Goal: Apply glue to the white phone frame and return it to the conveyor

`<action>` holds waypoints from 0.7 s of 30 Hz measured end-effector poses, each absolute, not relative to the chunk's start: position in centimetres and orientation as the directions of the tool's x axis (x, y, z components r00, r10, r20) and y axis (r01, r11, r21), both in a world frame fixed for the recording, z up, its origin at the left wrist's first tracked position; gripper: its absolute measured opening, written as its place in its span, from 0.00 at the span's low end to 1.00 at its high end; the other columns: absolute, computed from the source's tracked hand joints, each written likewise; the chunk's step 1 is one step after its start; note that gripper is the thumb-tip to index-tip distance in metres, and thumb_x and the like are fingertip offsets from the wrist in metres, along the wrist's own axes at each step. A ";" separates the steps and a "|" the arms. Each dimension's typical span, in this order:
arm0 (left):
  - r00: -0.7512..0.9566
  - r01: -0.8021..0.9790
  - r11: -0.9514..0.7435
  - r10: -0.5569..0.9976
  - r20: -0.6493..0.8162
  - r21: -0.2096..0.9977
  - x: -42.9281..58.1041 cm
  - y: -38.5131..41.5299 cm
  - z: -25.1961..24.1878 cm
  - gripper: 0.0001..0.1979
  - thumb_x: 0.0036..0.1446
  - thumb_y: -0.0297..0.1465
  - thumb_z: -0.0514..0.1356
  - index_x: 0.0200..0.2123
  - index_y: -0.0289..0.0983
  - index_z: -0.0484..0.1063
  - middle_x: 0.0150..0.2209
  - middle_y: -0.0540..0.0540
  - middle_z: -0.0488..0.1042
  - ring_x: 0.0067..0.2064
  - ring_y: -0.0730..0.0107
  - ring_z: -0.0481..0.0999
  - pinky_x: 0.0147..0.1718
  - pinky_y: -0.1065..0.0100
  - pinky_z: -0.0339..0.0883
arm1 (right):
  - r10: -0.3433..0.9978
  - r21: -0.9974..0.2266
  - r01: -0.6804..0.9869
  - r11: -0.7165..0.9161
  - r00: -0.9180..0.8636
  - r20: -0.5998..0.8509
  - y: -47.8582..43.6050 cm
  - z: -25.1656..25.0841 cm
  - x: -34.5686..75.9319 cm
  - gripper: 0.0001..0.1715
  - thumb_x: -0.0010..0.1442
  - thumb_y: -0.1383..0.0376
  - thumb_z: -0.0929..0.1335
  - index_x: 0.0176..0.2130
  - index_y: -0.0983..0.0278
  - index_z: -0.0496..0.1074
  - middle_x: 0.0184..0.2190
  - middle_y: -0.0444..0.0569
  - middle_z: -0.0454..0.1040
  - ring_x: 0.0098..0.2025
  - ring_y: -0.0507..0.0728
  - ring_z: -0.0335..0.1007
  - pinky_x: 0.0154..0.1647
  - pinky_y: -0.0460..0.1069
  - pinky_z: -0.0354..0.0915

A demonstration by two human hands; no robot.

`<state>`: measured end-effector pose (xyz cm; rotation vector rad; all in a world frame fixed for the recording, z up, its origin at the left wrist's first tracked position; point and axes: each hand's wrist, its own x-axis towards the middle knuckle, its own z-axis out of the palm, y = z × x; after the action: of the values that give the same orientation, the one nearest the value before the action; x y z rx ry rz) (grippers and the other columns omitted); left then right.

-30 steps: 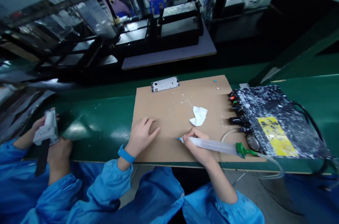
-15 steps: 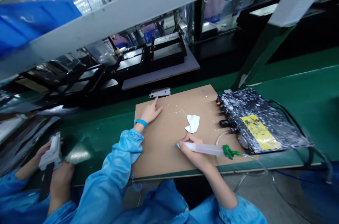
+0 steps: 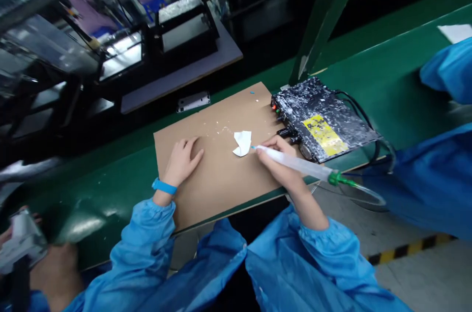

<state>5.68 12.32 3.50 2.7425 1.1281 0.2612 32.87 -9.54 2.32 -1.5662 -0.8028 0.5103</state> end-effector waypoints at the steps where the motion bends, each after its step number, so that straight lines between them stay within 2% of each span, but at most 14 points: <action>1: 0.732 0.648 -0.727 0.677 0.080 0.227 6.3 11.4 3.9 0.26 0.78 0.43 0.59 0.72 0.38 0.70 0.60 0.35 0.76 0.60 0.45 0.77 0.62 0.46 0.74 | 0.734 -0.978 0.208 -0.024 0.667 0.124 -9.7 2.3 33.5 0.23 0.64 0.44 0.81 0.41 0.58 0.77 0.31 0.45 0.77 0.30 0.57 0.71 0.29 0.50 0.63; 3: 0.780 0.595 -0.760 0.624 0.038 0.262 8.0 9.4 4.9 0.21 0.79 0.43 0.58 0.68 0.40 0.72 0.59 0.37 0.77 0.59 0.48 0.79 0.60 0.50 0.75 | 0.756 -0.977 0.208 -0.039 0.646 0.108 -9.9 1.9 34.3 0.22 0.65 0.46 0.81 0.44 0.58 0.77 0.32 0.45 0.78 0.30 0.57 0.71 0.29 0.49 0.64; 6: 0.822 0.553 -0.781 0.568 -0.039 0.289 10.6 6.5 5.6 0.11 0.78 0.38 0.59 0.52 0.39 0.78 0.51 0.41 0.79 0.51 0.55 0.82 0.53 0.57 0.76 | 0.811 -0.971 0.227 -0.071 0.580 0.076 -10.3 1.1 34.3 0.21 0.68 0.46 0.80 0.44 0.58 0.78 0.36 0.47 0.81 0.33 0.58 0.74 0.31 0.50 0.65; 9: 0.846 0.518 -0.794 0.530 -0.056 0.317 12.1 4.7 5.3 0.07 0.76 0.34 0.62 0.44 0.39 0.78 0.46 0.44 0.80 0.45 0.60 0.82 0.48 0.60 0.76 | 0.846 -0.951 0.293 -0.102 0.528 0.072 -10.6 0.9 33.9 0.21 0.69 0.46 0.79 0.44 0.59 0.79 0.39 0.50 0.83 0.35 0.59 0.77 0.35 0.52 0.68; 12: 0.856 0.481 -0.793 0.517 -0.004 0.374 12.6 3.8 4.4 0.07 0.75 0.32 0.61 0.47 0.39 0.80 0.48 0.44 0.81 0.46 0.62 0.82 0.48 0.62 0.76 | 0.880 -0.912 0.393 -0.115 0.467 0.090 -10.7 1.7 33.7 0.18 0.70 0.48 0.78 0.43 0.59 0.80 0.36 0.49 0.83 0.35 0.59 0.77 0.37 0.52 0.69; 15: 0.858 0.447 -0.792 0.511 0.050 0.417 12.7 3.3 3.4 0.08 0.75 0.30 0.61 0.50 0.39 0.82 0.49 0.44 0.81 0.47 0.63 0.83 0.49 0.62 0.76 | 0.900 -0.881 0.462 -0.101 0.419 0.117 -10.6 2.4 33.6 0.16 0.70 0.50 0.78 0.39 0.59 0.80 0.33 0.47 0.82 0.32 0.58 0.76 0.35 0.52 0.67; 21: 0.833 0.452 -0.794 0.538 0.125 0.406 13.7 3.1 2.2 0.10 0.77 0.31 0.62 0.53 0.41 0.84 0.48 0.45 0.82 0.48 0.63 0.82 0.48 0.63 0.75 | 0.917 -0.857 0.507 -0.090 0.378 0.127 -10.2 2.6 33.6 0.16 0.70 0.51 0.78 0.38 0.59 0.80 0.32 0.46 0.81 0.31 0.57 0.74 0.34 0.51 0.66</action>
<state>13.66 3.07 2.15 2.6513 0.7431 0.3324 33.60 -10.15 2.60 -1.7383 -1.2585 0.5729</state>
